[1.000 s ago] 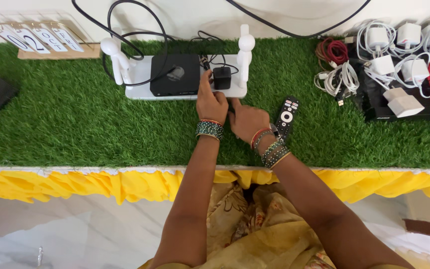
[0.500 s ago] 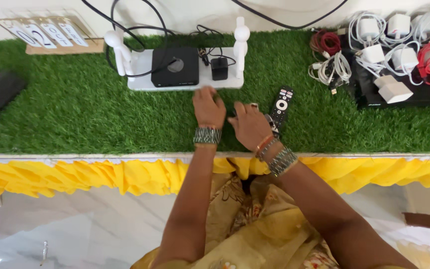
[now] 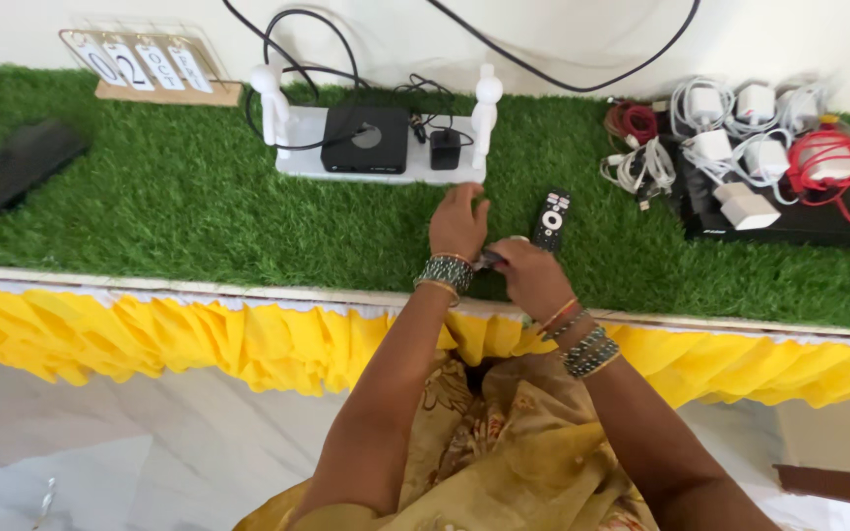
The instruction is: The person wipes a black set-top box and a remote control with a small cloth on a green artificial turf surface. They also wipe a power adapter and a wall socket area, then handle several bundled charging cables and adapters, moving them aside.
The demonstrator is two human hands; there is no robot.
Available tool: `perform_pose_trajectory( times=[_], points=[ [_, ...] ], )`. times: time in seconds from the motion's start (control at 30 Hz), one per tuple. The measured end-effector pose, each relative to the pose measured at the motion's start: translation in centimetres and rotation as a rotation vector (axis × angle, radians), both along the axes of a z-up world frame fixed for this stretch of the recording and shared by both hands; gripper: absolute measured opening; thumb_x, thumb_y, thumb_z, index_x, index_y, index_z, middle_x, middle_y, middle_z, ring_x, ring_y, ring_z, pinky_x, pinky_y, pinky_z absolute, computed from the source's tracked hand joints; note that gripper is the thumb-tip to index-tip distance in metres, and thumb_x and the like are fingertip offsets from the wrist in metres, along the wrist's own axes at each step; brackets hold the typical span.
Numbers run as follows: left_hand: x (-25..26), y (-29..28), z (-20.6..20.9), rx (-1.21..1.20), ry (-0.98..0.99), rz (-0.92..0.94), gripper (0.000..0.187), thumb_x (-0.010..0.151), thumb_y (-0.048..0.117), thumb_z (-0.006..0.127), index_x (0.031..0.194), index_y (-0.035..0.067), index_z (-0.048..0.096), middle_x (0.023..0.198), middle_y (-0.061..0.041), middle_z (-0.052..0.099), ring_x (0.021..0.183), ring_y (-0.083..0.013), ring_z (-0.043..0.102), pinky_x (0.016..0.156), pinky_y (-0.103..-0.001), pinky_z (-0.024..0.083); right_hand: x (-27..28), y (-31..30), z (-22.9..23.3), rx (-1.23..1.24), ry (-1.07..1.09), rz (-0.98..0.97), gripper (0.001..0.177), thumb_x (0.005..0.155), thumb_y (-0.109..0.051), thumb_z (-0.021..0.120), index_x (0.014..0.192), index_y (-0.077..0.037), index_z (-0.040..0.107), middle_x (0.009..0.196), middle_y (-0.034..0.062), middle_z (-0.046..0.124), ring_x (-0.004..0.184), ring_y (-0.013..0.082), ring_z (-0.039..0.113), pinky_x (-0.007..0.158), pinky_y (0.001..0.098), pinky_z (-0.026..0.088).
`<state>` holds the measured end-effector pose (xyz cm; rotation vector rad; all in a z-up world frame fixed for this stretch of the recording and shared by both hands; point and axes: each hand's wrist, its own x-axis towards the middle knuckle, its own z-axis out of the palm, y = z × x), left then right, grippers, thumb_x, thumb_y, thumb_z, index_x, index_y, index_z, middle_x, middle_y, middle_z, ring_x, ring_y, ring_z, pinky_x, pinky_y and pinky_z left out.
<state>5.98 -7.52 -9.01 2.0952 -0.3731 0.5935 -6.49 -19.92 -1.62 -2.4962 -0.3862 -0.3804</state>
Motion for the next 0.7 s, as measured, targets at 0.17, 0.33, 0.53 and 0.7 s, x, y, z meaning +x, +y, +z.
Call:
perform_pose_trajectory(
  times=[0.17, 0.33, 0.53, 0.7],
  points=[
    [3.2, -1.9, 0.4, 0.075, 0.21, 0.132, 0.046, 0.095, 0.037, 0.06, 0.136, 0.019, 0.049, 0.115, -0.013, 0.071, 0.082, -0.0398, 0.072, 0.064, -0.054, 0.057, 0.7, -3.5, 2.6, 0.471, 0.029, -0.251, 0.038, 0.091, -0.006, 0.073, 0.128, -0.005, 0.062, 0.105, 0.0086, 0.07, 0.09, 0.0172, 0.063, 0.08, 0.0285, 0.054],
    [4.2, -2.3, 0.9, 0.155, 0.317, 0.172, 0.043, 0.103, 0.042, 0.055, 0.141, 0.025, 0.048, 0.106, -0.015, 0.075, 0.083, -0.0411, 0.073, 0.069, -0.055, 0.058, 7.0, -6.4, 2.5, 0.787, -0.044, -0.099, 0.037, 0.093, -0.008, 0.072, 0.127, -0.003, 0.058, 0.114, 0.0028, 0.067, 0.103, 0.0099, 0.064, 0.09, 0.0275, 0.053],
    [4.5, -2.3, 1.3, 0.192, 0.338, 0.174, 0.047, 0.101, 0.038, 0.054, 0.146, 0.028, 0.05, 0.102, -0.015, 0.075, 0.08, -0.0404, 0.074, 0.068, -0.054, 0.059, 17.9, -6.3, -1.7, 0.358, -0.094, -0.279, 0.037, 0.088, -0.02, 0.08, 0.117, -0.004, 0.064, 0.104, 0.0122, 0.072, 0.093, 0.0224, 0.07, 0.084, 0.0347, 0.055],
    [4.5, -2.1, 1.6, 0.223, 0.386, 0.162, 0.046, 0.103, 0.036, 0.052, 0.148, 0.029, 0.051, 0.103, -0.014, 0.075, 0.079, -0.0401, 0.073, 0.068, -0.054, 0.06, 21.9, -4.7, -6.5, 0.277, -0.141, -0.202, 0.029, 0.087, -0.014, 0.075, 0.113, -0.005, 0.068, 0.105, 0.0171, 0.072, 0.096, 0.0333, 0.072, 0.085, 0.0398, 0.056]
  ],
)
